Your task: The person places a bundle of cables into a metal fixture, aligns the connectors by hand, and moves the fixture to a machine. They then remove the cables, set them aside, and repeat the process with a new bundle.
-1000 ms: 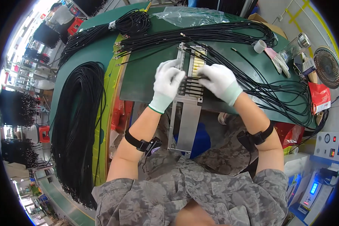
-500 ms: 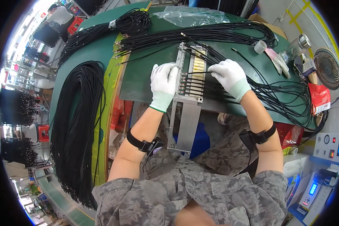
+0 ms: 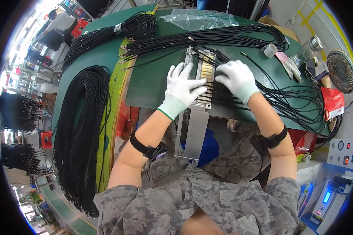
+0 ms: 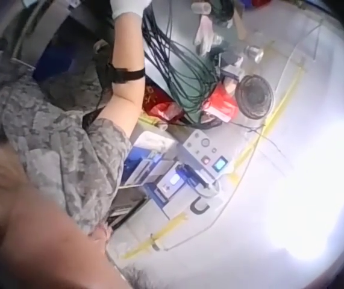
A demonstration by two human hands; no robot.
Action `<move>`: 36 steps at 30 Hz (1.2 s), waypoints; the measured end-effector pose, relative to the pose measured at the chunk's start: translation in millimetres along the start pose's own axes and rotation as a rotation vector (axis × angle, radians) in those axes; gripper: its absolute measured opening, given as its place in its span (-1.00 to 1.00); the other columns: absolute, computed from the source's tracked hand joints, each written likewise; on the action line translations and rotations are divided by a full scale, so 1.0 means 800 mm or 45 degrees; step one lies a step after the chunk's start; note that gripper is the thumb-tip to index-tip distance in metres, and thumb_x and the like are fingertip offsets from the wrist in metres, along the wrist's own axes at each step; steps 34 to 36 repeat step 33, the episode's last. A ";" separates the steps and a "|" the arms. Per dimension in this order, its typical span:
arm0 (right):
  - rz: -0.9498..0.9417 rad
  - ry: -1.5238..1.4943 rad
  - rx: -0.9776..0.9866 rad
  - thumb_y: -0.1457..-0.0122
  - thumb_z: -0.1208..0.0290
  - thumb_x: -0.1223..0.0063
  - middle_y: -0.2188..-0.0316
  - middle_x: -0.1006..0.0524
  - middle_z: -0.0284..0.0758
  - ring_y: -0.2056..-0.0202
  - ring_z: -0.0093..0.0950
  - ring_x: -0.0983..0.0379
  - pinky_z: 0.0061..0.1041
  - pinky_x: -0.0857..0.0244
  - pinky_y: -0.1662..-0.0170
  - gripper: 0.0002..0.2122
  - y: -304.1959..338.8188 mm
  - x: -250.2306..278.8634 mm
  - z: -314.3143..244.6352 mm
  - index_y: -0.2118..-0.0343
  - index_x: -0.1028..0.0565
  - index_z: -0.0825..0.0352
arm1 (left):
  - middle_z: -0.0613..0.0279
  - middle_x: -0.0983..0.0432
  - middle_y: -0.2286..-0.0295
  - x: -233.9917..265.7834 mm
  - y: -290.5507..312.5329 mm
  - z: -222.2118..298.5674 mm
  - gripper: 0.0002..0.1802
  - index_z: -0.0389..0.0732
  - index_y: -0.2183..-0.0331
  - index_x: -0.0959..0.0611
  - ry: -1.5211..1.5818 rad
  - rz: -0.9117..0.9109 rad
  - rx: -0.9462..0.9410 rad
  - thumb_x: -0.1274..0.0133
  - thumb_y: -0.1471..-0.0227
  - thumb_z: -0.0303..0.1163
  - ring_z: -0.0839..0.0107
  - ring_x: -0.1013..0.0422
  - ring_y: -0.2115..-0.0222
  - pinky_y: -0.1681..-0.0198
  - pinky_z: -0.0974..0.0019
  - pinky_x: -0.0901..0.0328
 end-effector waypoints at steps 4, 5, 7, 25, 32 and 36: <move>-0.173 0.335 -0.122 -0.02 0.27 -0.16 0.43 -0.51 -0.31 0.27 -0.29 -0.42 -0.33 -0.31 0.18 -0.89 -0.022 -0.019 0.027 0.42 -0.55 0.15 | -0.07 -0.35 -0.05 -0.003 0.004 -0.001 -0.69 0.20 0.23 -0.73 0.036 -0.008 -0.011 -0.17 0.06 -0.02 -0.13 -0.14 -0.14 -0.25 -0.15 0.10; -0.166 0.336 -0.123 -0.02 0.27 -0.16 0.43 -0.51 -0.31 0.27 -0.29 -0.42 -0.33 -0.31 0.18 -0.89 -0.023 -0.019 0.030 0.42 -0.55 0.15 | -0.07 -0.36 -0.05 -0.003 0.004 -0.003 -0.70 0.19 0.24 -0.74 0.058 0.005 -0.012 -0.17 0.06 -0.02 -0.13 -0.15 -0.13 -0.25 -0.14 0.09; -0.157 0.276 -0.125 0.00 0.28 -0.18 0.41 -0.51 -0.32 0.25 -0.30 -0.42 -0.33 -0.31 0.18 -0.89 -0.018 -0.017 0.032 0.44 -0.55 0.16 | -0.06 -0.38 -0.03 -0.001 0.003 -0.003 -0.72 0.16 0.26 -0.74 0.104 0.035 0.012 -0.17 0.05 -0.05 -0.10 -0.17 -0.12 -0.25 -0.12 0.08; -0.054 -0.037 0.090 0.07 0.41 -0.19 0.42 -0.50 -0.35 0.26 -0.31 -0.40 -0.33 -0.31 0.16 -0.91 -0.007 0.000 0.030 0.46 -0.54 0.20 | 0.01 -0.52 0.13 0.004 0.010 -0.043 -0.78 -0.17 0.47 -0.66 0.499 0.430 0.392 -0.14 0.00 -0.21 0.08 -0.33 0.00 -0.16 0.10 -0.11; -0.042 -0.346 0.340 0.09 0.37 -0.24 0.32 -0.54 -0.36 0.18 -0.27 -0.41 -0.33 -0.26 0.06 -0.81 -0.010 0.004 0.011 0.38 -0.54 0.23 | -0.02 -0.52 0.14 0.012 0.012 -0.037 -0.73 -0.19 0.38 -0.62 0.689 0.359 0.370 -0.08 -0.07 -0.17 0.05 -0.34 0.01 -0.14 0.10 -0.12; -0.040 -0.344 0.337 0.09 0.37 -0.24 0.32 -0.54 -0.36 0.18 -0.27 -0.41 -0.33 -0.26 0.06 -0.81 -0.009 0.004 0.012 0.38 -0.54 0.23 | -0.03 -0.52 0.14 0.016 0.010 -0.031 -0.72 -0.18 0.33 -0.62 0.686 0.276 0.330 -0.07 -0.08 -0.15 0.04 -0.34 0.01 -0.14 0.10 -0.12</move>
Point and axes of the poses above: each hand's wrist, its own y-axis away from the middle knuckle, its own x-axis out of the back of the hand, z = x × y, the point moved 4 cm from there along -y, towards the middle knuckle
